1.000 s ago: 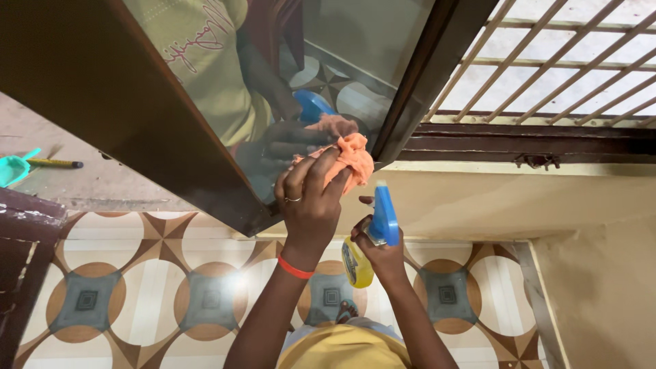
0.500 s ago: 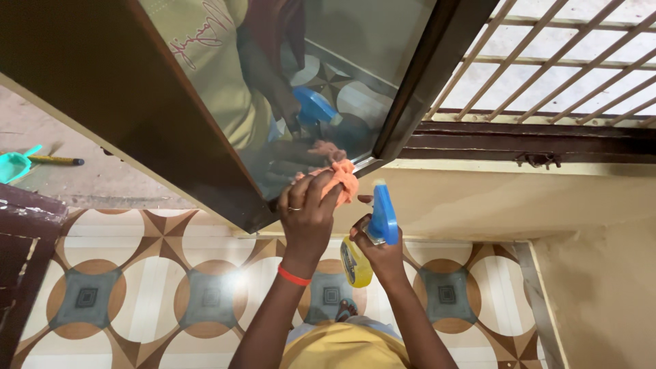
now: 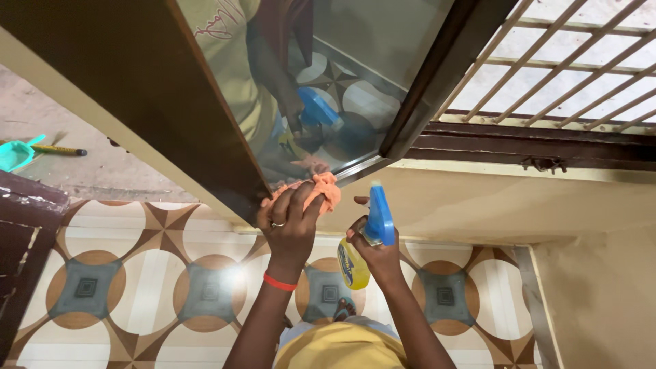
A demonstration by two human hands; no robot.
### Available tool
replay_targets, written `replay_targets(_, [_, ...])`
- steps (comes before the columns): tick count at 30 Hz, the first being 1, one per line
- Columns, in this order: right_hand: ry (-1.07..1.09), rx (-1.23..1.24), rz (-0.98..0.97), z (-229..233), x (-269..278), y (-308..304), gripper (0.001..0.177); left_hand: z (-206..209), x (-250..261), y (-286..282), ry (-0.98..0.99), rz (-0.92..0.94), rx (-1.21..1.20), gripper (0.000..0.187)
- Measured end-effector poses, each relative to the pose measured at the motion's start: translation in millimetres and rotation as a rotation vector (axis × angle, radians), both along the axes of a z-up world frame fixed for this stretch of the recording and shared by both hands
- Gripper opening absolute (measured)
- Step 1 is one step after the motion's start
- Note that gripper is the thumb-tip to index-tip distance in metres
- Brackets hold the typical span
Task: The person cleans a glass door and its metal frame using a spray bottle and a cloth. They repeatedly spray the surface and wipe it down, moving from the glass pane to the vertical and horizontal frame sections.
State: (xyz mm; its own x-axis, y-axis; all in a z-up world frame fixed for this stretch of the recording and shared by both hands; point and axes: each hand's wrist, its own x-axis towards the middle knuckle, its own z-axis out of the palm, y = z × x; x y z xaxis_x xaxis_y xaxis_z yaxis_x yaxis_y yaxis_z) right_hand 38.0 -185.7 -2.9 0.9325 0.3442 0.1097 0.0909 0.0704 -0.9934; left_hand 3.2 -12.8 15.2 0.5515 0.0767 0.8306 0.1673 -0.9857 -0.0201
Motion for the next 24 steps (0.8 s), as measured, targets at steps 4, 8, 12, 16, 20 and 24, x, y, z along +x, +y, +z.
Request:
replay_targets(4, [0.007, 0.012, -0.001, -0.2, -1.1, 3.0, 0.058, 10.6, -5.1, 4.4, -0.008, -0.008, -0.014, 0.014])
replay_targets(8, [0.016, 0.036, 0.017, -3.9, -0.8, 5.2, 0.055, 29.1, -1.5, 5.0, -0.104, -0.012, -0.027, 0.013])
replay_targets(12, [0.085, 0.109, 0.071, -9.9, -0.3, 11.8, 0.056, 32.0, 7.7, 7.6, -0.144, -0.044, -0.004, 0.009])
replay_targets(16, [0.040, 0.073, 0.050, -26.2, 2.2, 11.2, 0.046, 9.6, 9.2, 1.2, -0.119, -0.043, -0.022, 0.008])
replay_targets(20, [0.036, 0.066, 0.065, -43.1, 8.9, 13.5, 0.023, -6.4, 8.7, -2.0, -0.081, -0.038, -0.051, 0.006])
replay_targets(24, [0.048, 0.081, 0.048, -50.3, 11.2, 13.9, 0.022, 1.1, 2.1, -1.1, -0.035, -0.031, -0.039, 0.006])
